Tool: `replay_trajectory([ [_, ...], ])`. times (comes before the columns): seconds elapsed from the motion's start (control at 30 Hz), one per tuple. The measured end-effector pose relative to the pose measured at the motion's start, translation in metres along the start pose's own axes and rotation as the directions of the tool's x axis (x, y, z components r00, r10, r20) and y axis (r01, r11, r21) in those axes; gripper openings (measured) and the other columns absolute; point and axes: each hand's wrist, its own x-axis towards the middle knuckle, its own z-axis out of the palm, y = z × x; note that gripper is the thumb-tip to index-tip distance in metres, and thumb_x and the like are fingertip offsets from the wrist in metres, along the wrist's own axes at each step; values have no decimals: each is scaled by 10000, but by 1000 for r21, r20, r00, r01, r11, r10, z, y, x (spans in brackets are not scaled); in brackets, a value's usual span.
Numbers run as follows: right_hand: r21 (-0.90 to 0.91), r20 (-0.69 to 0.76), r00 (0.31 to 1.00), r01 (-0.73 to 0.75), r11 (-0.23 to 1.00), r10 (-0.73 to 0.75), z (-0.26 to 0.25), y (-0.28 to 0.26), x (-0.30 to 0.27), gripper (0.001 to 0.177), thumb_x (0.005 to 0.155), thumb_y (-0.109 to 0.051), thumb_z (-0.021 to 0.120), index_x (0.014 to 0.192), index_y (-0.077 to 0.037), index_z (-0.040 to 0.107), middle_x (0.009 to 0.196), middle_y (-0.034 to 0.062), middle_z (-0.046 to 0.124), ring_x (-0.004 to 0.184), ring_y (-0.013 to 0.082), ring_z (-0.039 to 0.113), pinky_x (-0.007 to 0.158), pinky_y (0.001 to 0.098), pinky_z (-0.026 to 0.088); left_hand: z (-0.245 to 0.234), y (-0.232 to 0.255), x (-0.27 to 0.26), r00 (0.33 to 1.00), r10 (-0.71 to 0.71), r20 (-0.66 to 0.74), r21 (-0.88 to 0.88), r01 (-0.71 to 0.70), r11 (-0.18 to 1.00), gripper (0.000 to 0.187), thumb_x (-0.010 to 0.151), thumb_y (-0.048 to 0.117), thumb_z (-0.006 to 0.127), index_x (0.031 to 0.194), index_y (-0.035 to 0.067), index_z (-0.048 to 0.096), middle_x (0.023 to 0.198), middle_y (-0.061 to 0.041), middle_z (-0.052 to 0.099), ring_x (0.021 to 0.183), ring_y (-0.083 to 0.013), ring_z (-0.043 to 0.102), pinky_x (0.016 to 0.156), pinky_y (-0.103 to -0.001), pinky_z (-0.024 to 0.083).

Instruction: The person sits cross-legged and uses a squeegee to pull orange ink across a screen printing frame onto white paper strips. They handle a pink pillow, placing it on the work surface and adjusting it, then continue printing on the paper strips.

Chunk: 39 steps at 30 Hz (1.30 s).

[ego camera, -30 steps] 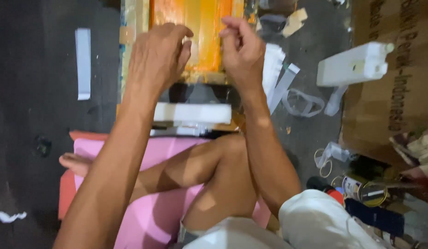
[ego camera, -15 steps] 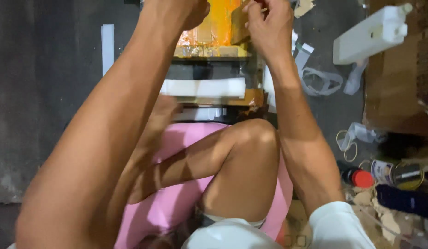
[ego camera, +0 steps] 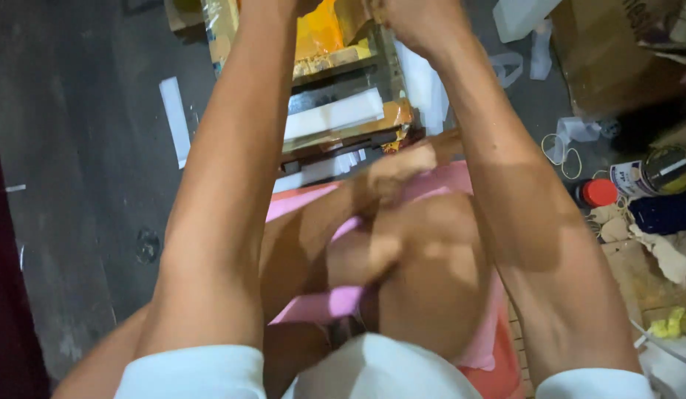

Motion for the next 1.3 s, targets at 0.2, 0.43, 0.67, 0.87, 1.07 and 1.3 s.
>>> replay_trajectory([
  [0.2, -309, 180, 951, -187, 933, 250, 16, -6, 35, 273, 1108, -327, 446, 1257, -155, 597, 1146, 74, 644, 915, 217, 671, 735, 322, 583, -66, -71, 21, 912, -407, -47, 293, 402, 868, 180, 1109, 168, 547, 939, 116, 576, 798, -99, 523, 651, -238, 450, 586, -448, 352],
  [0.43, -574, 309, 906, -65, 816, 289, 59, 23, 102, 201, 1050, -178, 422, 964, -162, 603, 844, 76, 577, 683, 244, 489, 578, 453, 370, -106, -86, -8, 936, -340, -94, 335, 351, 874, 189, 1060, 171, 605, 1046, 34, 736, 979, -205, 733, 719, -372, 678, 595, -480, 548],
  [0.67, -447, 286, 958, 135, 884, -2, 73, 18, 127, 220, 972, -115, 488, 989, -50, 698, 941, 118, 725, 817, 266, 665, 634, 437, 471, -122, -122, 11, 968, -246, -53, 227, 251, 941, 175, 1054, 129, 550, 1014, 19, 680, 503, -117, 517, 372, -234, 354, 400, -461, 302],
  [0.87, -321, 114, 986, 155, 934, -124, 82, 30, 126, 239, 932, -97, 494, 971, -65, 728, 667, 21, 725, 681, 186, 723, 680, 389, 512, -125, -171, 58, 953, -292, 77, 154, 278, 948, 148, 946, 148, 577, 959, 121, 721, 551, -104, 621, 504, -305, 562, 538, -497, 416],
  [1.07, -81, 75, 971, -219, 972, 225, 74, 23, 133, 186, 935, -99, 567, 981, -77, 746, 639, 80, 716, 685, 267, 741, 683, 385, 564, -144, -176, 101, 936, -261, 236, -30, 275, 961, 216, 906, 194, 587, 985, 59, 736, 656, -157, 690, 752, -417, 714, 743, -531, 537],
  [1.3, -105, 83, 979, -179, 978, 188, 60, 3, 146, 313, 928, -136, 490, 1056, -57, 764, 740, 21, 749, 629, 137, 663, 642, 330, 491, -168, -152, 88, 916, -254, 311, -69, 288, 955, 134, 1060, 112, 576, 1085, 49, 692, 647, -99, 581, 589, -247, 568, 535, -411, 389],
])
